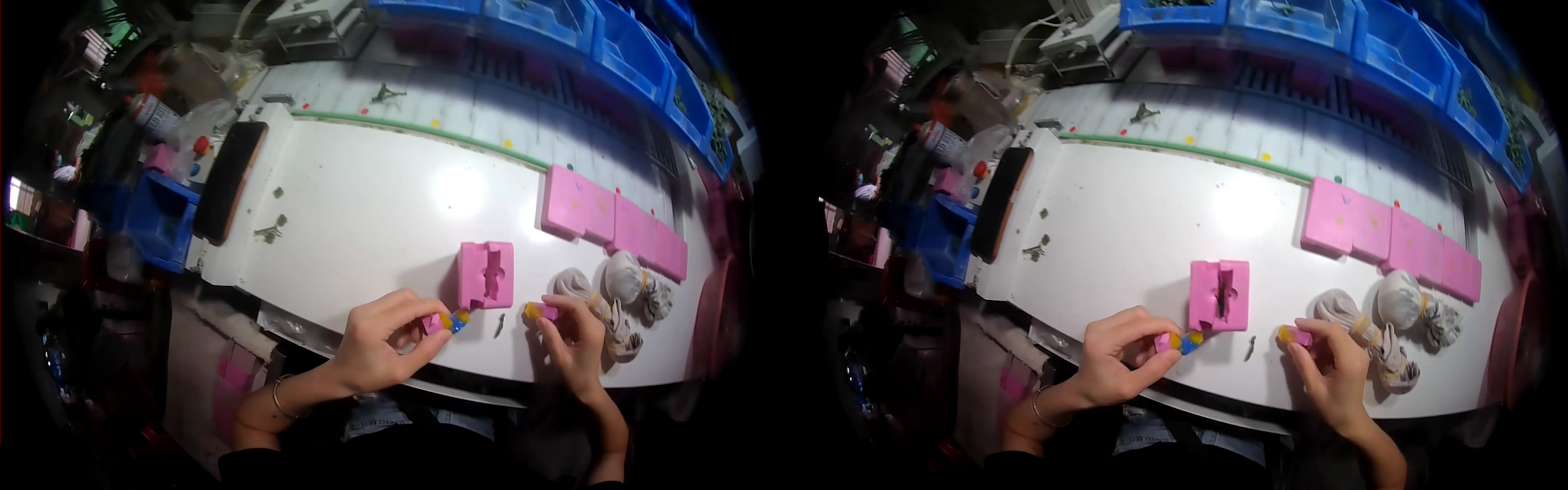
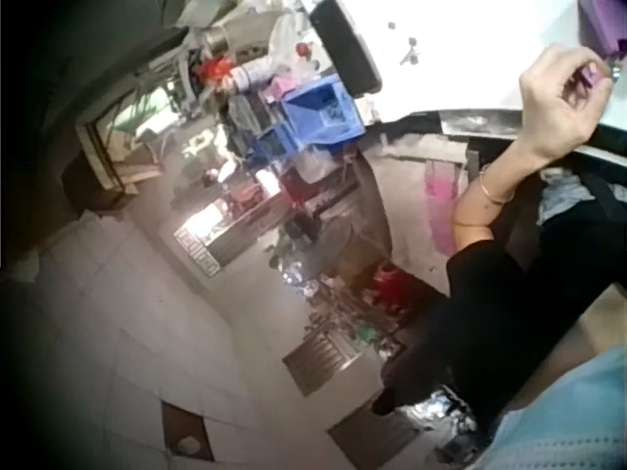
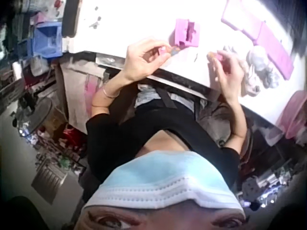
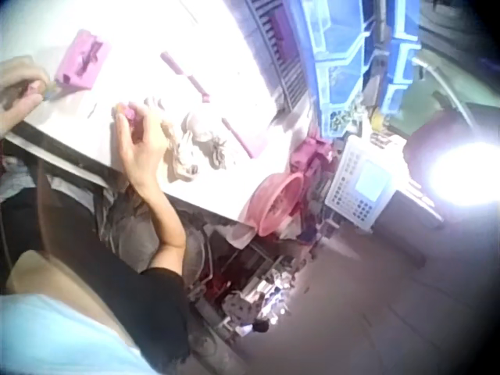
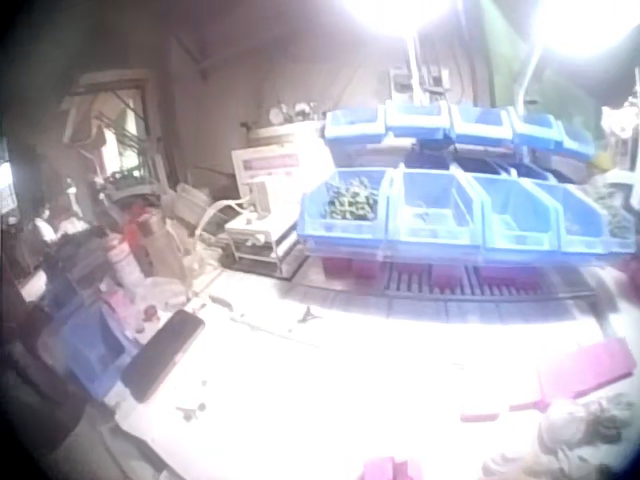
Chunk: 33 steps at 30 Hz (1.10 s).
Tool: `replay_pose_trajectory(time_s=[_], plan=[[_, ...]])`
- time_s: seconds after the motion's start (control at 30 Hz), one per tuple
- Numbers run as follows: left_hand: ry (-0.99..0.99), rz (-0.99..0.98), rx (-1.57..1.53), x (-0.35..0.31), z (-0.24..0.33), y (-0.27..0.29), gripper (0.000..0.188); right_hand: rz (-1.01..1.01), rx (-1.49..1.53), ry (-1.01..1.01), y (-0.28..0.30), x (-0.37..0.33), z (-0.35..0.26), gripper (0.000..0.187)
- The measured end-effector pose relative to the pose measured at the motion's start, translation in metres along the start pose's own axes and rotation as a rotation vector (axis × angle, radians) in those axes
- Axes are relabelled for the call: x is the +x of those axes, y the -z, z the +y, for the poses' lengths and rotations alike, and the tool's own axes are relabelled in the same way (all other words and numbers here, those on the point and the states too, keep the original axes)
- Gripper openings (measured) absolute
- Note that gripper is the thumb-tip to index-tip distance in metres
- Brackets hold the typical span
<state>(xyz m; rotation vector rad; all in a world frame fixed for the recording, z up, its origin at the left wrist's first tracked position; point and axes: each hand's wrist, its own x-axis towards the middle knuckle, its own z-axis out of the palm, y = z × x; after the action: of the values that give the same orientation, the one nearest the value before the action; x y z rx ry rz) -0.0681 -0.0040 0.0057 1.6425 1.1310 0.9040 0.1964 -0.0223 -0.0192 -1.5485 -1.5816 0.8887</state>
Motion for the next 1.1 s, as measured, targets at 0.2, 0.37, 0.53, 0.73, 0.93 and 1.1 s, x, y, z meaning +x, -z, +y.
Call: replay_pose_trajectory(time_s=[0.2, 0.37, 0.53, 0.73, 0.93, 1.1], plan=[[-0.166, 0.080, 0.261, 0.031, -0.012, 0.030, 0.025, -0.032, -0.145, 0.220, -0.001, 0.012, 0.005, 0.030], [-0.238, 0.508, 0.558, 0.148, -0.054, 0.081, 0.026, -0.029, -0.210, 0.281, -0.005, 0.020, 0.001, 0.031], [-0.473, 0.707, 0.913, 0.222, -0.101, 0.110, 0.024, 0.018, -0.241, 0.318, -0.011, 0.015, -0.004, 0.034], [-0.318, 0.480, 0.506, 0.173, -0.050, 0.067, 0.018, 0.090, -0.217, 0.339, -0.005, 0.013, 0.007, 0.032], [-0.421, 0.169, 0.259, 0.072, 0.039, 0.018, 0.035, 0.048, -0.445, 0.443, 0.008, 0.027, -0.007, 0.027], [-0.480, 0.182, 0.292, 0.043, 0.055, 0.002, 0.038, 0.011, -0.204, 0.508, 0.017, 0.024, -0.068, 0.028]])
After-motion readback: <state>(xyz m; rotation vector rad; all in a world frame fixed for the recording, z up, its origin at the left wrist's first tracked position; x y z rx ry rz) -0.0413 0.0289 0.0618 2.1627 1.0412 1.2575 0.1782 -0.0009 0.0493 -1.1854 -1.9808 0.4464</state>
